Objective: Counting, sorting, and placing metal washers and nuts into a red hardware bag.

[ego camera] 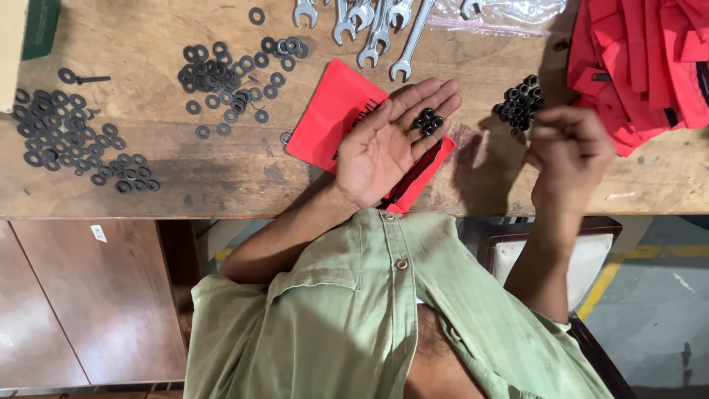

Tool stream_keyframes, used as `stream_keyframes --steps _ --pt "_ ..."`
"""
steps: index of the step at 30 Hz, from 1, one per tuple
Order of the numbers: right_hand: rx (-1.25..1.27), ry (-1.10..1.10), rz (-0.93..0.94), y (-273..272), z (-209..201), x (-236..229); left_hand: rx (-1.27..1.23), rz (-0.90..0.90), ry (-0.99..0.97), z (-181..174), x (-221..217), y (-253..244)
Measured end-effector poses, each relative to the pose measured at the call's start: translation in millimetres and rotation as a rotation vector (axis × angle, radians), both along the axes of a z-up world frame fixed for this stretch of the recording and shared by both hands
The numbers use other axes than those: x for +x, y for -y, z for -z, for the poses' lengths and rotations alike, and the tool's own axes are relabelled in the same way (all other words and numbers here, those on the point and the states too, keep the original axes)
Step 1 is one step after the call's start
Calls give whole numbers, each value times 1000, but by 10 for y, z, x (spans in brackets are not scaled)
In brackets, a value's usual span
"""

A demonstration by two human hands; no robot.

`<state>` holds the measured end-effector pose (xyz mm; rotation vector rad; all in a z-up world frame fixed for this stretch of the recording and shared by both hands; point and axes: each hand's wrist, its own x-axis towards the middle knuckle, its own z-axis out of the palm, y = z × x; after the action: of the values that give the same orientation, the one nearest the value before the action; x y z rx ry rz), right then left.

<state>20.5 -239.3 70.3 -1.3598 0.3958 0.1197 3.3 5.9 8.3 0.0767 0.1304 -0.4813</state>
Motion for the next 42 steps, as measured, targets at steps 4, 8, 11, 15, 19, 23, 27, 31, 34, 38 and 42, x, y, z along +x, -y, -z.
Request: stream_keyframes --steps 4,8,11,15,19,23,27,31,34,38,42 --pt "-994 188 -416 -135 32 -11 12 -20 4 -14 -10 -15" --pt "-1138 292 -500 -151 182 -37 21 -39 7 -24 -17 -29" --pt "-1107 323 -423 -107 259 -85 13 -30 -2 -21 -8 -26" --pt "-776 313 -163 -10 326 -144 19 -17 -8 -23 -9 -14" --pt "210 55 217 -281 -100 27 14 -23 1 -20 -4 -11" --pt "257 -12 174 4 190 -200 18 -21 6 -1 -8 -4" --pt "-707 247 -157 -20 377 -316 24 -27 8 -9 -11 -4" --pt "-1158 375 -300 -143 371 -313 39 -26 4 -28 -4 -7" --pt "-1109 297 -304 -184 323 -330 43 -29 -5 -35 -6 -15" --pt "-1100 256 -324 -171 295 -343 29 -23 0 -19 -7 4" --pt "-1096 262 -338 -158 326 -355 36 -33 7 -28 -9 -10"
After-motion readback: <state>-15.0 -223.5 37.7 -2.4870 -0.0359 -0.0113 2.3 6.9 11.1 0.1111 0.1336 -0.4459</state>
